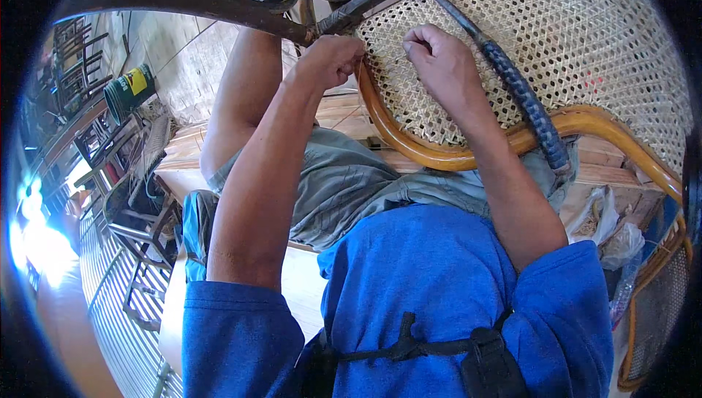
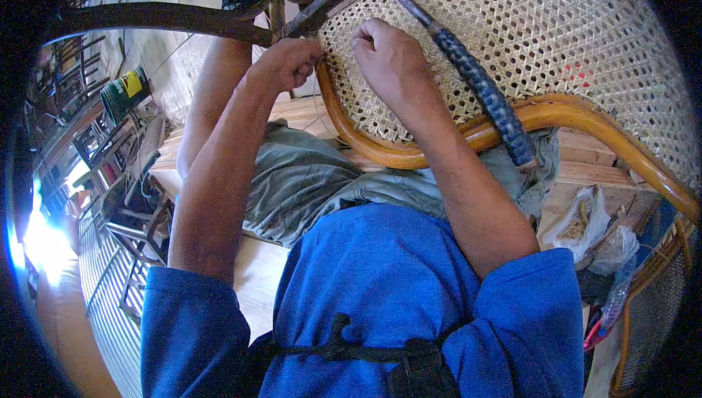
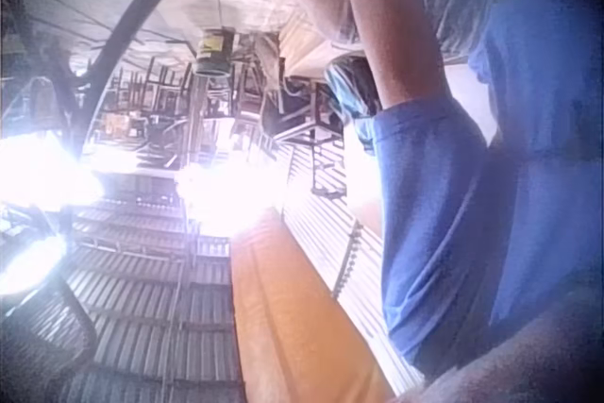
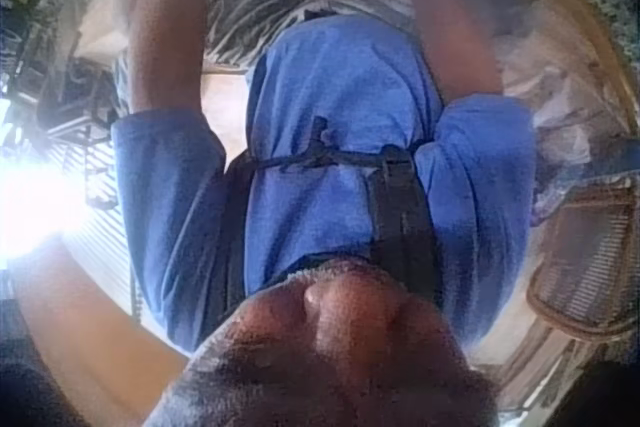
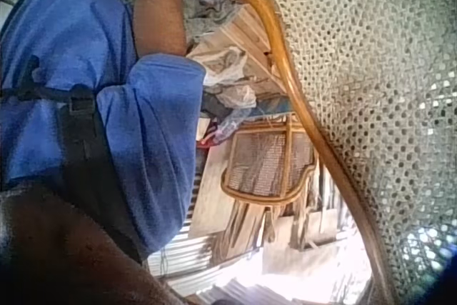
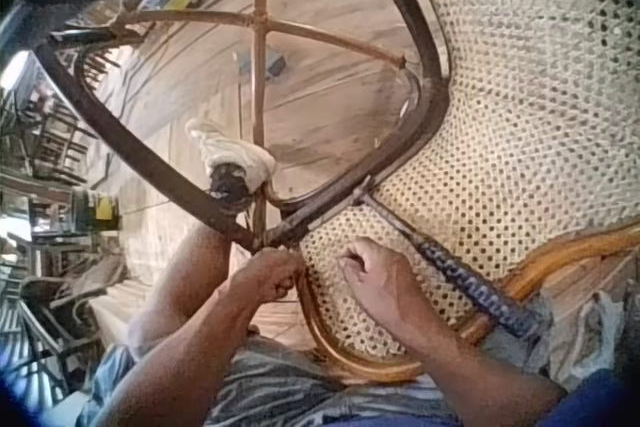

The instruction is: The person weaves a rattan chair seat by hand, threading thin strips of material through the wooden frame. They use a hammer to tap the woven strips into place and tighten the weave along the edge of the seat.

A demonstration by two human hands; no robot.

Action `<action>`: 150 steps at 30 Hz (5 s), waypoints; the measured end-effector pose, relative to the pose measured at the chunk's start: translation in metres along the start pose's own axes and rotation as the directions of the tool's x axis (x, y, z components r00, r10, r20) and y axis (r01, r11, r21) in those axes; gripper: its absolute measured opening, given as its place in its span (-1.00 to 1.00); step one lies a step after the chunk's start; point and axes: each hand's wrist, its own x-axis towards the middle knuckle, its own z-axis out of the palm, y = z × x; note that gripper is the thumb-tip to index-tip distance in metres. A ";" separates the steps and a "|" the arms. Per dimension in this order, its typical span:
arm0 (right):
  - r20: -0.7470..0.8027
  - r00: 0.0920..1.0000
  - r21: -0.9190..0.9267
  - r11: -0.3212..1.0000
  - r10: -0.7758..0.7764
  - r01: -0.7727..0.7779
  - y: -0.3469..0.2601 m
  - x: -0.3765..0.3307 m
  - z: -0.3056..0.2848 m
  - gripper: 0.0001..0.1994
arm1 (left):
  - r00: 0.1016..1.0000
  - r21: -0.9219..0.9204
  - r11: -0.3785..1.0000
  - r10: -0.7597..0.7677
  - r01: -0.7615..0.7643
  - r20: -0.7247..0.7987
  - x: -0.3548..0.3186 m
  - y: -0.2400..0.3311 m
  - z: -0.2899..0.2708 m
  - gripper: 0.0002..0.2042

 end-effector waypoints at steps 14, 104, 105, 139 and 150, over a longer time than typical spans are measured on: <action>-0.016 0.999 0.021 0.999 -0.041 0.042 0.002 -0.001 0.002 -0.81 | 0.717 0.868 -0.172 0.500 -0.466 0.485 0.015 -0.016 -0.015 -0.95; 0.754 0.508 -0.185 0.608 -0.416 0.772 -0.004 0.089 0.037 -0.75 | 0.855 0.027 0.925 0.361 -0.378 -0.373 -0.064 -0.072 0.029 -0.64; 0.793 0.465 -0.152 0.611 -0.393 0.777 -0.005 0.094 0.040 -0.74 | 0.851 0.015 0.930 0.344 -0.368 -0.397 -0.062 -0.076 0.028 -0.64; 0.752 0.527 -0.210 0.614 -0.395 0.760 -0.004 0.084 0.042 -0.81 | 0.825 -0.039 0.920 0.330 -0.390 -0.458 -0.050 -0.085 0.017 -0.68; 0.755 0.565 -0.193 0.711 -0.332 0.676 -0.023 0.078 0.043 -0.86 | 0.892 -0.053 0.926 0.342 -0.373 -0.296 -0.085 -0.079 0.030 -0.70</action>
